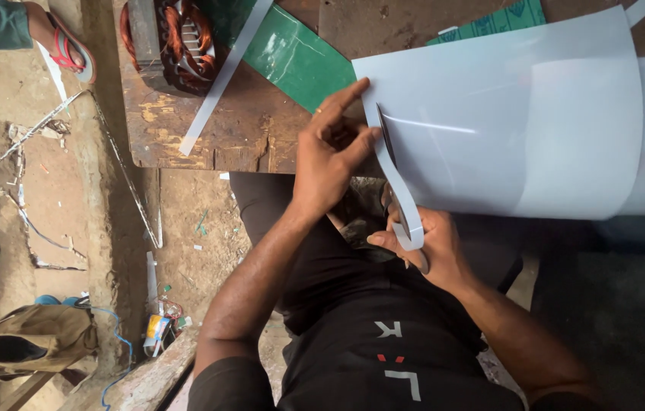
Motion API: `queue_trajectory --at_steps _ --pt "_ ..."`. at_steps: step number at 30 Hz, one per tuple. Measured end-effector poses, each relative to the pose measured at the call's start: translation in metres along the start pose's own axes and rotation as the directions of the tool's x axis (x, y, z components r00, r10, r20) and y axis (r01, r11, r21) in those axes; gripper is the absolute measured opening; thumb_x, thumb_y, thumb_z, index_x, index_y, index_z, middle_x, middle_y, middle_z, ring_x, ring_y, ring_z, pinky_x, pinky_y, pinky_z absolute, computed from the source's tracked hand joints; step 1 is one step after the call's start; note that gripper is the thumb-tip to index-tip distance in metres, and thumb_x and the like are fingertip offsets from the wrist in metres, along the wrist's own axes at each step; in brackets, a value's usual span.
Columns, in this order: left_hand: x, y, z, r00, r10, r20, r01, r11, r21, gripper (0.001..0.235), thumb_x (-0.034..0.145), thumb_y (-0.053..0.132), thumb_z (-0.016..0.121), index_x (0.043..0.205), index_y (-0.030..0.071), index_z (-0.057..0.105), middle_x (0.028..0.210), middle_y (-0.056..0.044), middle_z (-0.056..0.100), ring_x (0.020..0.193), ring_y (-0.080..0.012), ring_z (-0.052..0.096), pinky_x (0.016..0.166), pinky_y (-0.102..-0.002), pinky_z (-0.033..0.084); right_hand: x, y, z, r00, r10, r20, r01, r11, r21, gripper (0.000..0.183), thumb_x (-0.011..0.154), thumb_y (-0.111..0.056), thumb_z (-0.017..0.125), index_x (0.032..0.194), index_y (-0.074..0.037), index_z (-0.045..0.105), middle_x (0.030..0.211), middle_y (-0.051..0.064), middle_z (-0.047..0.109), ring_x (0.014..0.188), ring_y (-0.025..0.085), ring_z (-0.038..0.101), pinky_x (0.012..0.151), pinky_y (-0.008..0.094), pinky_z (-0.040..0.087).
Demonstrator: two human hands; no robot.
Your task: Cutting a white insulation sheet into thin strips using large scissors.
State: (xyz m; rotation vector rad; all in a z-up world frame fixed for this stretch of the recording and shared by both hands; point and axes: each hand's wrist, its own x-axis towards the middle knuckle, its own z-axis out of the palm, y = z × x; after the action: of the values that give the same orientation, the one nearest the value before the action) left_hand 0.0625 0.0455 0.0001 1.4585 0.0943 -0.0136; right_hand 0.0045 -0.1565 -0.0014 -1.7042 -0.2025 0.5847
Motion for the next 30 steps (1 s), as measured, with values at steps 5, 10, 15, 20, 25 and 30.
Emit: queue_trajectory --at_steps 5,10,15,20,25,30 --pt "0.009 0.0 -0.002 1.0 -0.001 -0.009 0.0 0.998 -0.065 0.067 0.091 -0.008 0.073 0.153 0.001 0.049 0.136 -0.004 0.058 0.083 -0.0029 0.059 0.079 -0.021 0.056 0.004 -0.001 0.0 0.999 0.044 0.008 -0.043 0.998 -0.042 0.033 0.083 -0.022 0.085 0.068 -0.005 0.061 0.051 -0.004 0.052 0.044 0.004 0.047 0.041 0.023 0.038" --pt "0.005 -0.002 -0.002 0.999 -0.054 -0.007 0.054 0.997 -0.047 0.07 0.091 -0.009 0.073 0.155 0.002 0.048 0.118 -0.004 0.063 0.077 -0.0018 0.054 0.072 -0.019 0.053 0.021 -0.016 -0.001 0.989 -0.14 0.045 0.14 0.99 -0.003 0.026 0.092 -0.023 0.08 0.086 -0.005 0.062 0.066 -0.007 0.053 0.056 0.002 0.047 0.05 0.022 0.04" --pt "0.006 0.012 -0.001 0.995 -0.095 -0.036 0.093 0.993 -0.073 0.069 0.087 -0.01 0.072 0.151 0.001 0.049 0.126 0.01 0.059 0.075 -0.0009 0.053 0.07 -0.019 0.052 0.025 -0.018 0.002 0.994 0.098 0.043 -0.101 0.992 0.077 0.025 0.085 -0.02 0.081 0.078 -0.006 0.062 0.053 -0.005 0.052 0.044 0.003 0.047 0.041 0.022 0.036" --pt "0.004 -0.004 -0.004 0.998 -0.062 -0.013 0.061 0.994 -0.086 0.069 0.091 -0.01 0.072 0.155 0.001 0.047 0.122 -0.001 0.06 0.078 -0.0021 0.054 0.073 -0.02 0.053 0.023 -0.015 0.004 0.998 0.058 0.017 -0.059 0.996 0.063 0.034 0.085 -0.018 0.082 0.067 -0.007 0.056 0.051 -0.005 0.052 0.042 0.004 0.048 0.039 0.022 0.038" --pt "0.0 0.007 -0.002 0.993 -0.115 -0.015 0.112 0.986 -0.12 0.071 0.09 -0.01 0.071 0.156 0.001 0.046 0.109 -0.01 0.059 0.076 -0.0029 0.053 0.072 -0.019 0.051 0.024 -0.02 0.005 0.996 0.093 0.007 -0.093 0.996 0.011 0.034 0.083 -0.021 0.083 0.065 -0.009 0.057 0.049 -0.005 0.049 0.041 0.004 0.046 0.038 0.022 0.037" --pt "-0.004 0.012 -0.001 0.996 -0.091 0.021 0.092 0.991 -0.095 0.079 0.089 -0.011 0.071 0.159 0.004 0.039 0.129 -0.005 0.061 0.079 -0.0028 0.055 0.077 -0.023 0.061 0.033 -0.002 0.001 0.997 0.06 0.041 -0.063 0.996 0.068 0.035 0.084 -0.025 0.082 0.065 -0.01 0.058 0.051 -0.007 0.049 0.043 0.002 0.043 0.04 0.021 0.033"
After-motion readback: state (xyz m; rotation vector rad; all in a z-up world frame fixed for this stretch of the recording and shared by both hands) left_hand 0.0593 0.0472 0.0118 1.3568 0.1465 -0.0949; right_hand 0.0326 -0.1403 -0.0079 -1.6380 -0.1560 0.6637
